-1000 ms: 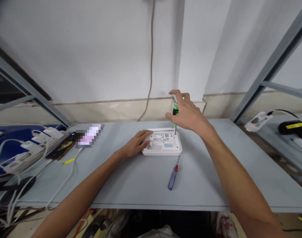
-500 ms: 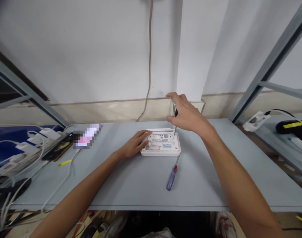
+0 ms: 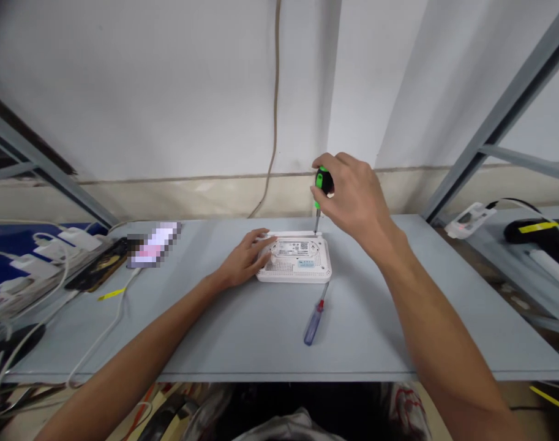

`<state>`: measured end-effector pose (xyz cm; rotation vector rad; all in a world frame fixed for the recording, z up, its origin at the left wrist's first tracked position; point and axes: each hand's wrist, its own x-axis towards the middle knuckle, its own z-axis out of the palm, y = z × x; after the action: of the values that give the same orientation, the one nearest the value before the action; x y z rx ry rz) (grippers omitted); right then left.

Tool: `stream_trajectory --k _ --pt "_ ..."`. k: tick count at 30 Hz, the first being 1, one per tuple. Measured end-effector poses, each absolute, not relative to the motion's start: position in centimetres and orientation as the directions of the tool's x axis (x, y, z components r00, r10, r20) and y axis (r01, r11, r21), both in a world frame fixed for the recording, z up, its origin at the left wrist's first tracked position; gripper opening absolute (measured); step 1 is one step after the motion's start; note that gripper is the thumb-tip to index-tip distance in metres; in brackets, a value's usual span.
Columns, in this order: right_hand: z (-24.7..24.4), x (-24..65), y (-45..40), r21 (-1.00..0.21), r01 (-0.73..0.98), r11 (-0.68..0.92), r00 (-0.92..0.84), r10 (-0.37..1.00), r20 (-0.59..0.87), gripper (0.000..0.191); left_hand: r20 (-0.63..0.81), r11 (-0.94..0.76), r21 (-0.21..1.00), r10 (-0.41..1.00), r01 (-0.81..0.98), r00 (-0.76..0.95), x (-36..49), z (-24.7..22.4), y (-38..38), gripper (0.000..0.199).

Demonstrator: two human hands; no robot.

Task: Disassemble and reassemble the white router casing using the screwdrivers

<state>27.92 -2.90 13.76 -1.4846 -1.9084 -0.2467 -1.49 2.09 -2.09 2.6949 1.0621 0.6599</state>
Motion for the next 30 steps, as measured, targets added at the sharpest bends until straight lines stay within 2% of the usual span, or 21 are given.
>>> stream_trajectory --k 3,7,14,19,30 --pt "14.4 27.4 -3.8 -0.328 0.870 0.369 -0.066 0.746 0.662 0.036 0.431 -0.804 0.171 0.581 0.569 0.690 -1.3 -1.3 1.6 0.044" --pt "13.9 26.1 -4.2 -0.374 0.785 0.494 -0.102 0.698 0.709 0.031 0.392 -0.860 0.062 0.488 0.507 0.780 -0.6 -0.5 0.7 0.045" --pt "12.6 23.4 -3.4 -0.285 0.565 0.774 -0.204 0.466 0.861 0.020 0.252 -0.814 -0.091 0.538 0.573 0.804 0.2 -0.6 0.1 0.061" --pt "12.3 23.0 -3.1 -0.251 0.569 0.783 -0.258 0.460 0.849 0.019 0.260 -0.807 -0.096 0.545 0.583 0.797 0.2 -0.7 0.1 0.065" --pt "12.2 23.3 -3.3 -0.240 0.572 0.784 -0.247 0.444 0.861 0.019 0.231 -0.801 -0.031 0.576 0.598 0.784 0.5 -0.5 -0.1 0.070"
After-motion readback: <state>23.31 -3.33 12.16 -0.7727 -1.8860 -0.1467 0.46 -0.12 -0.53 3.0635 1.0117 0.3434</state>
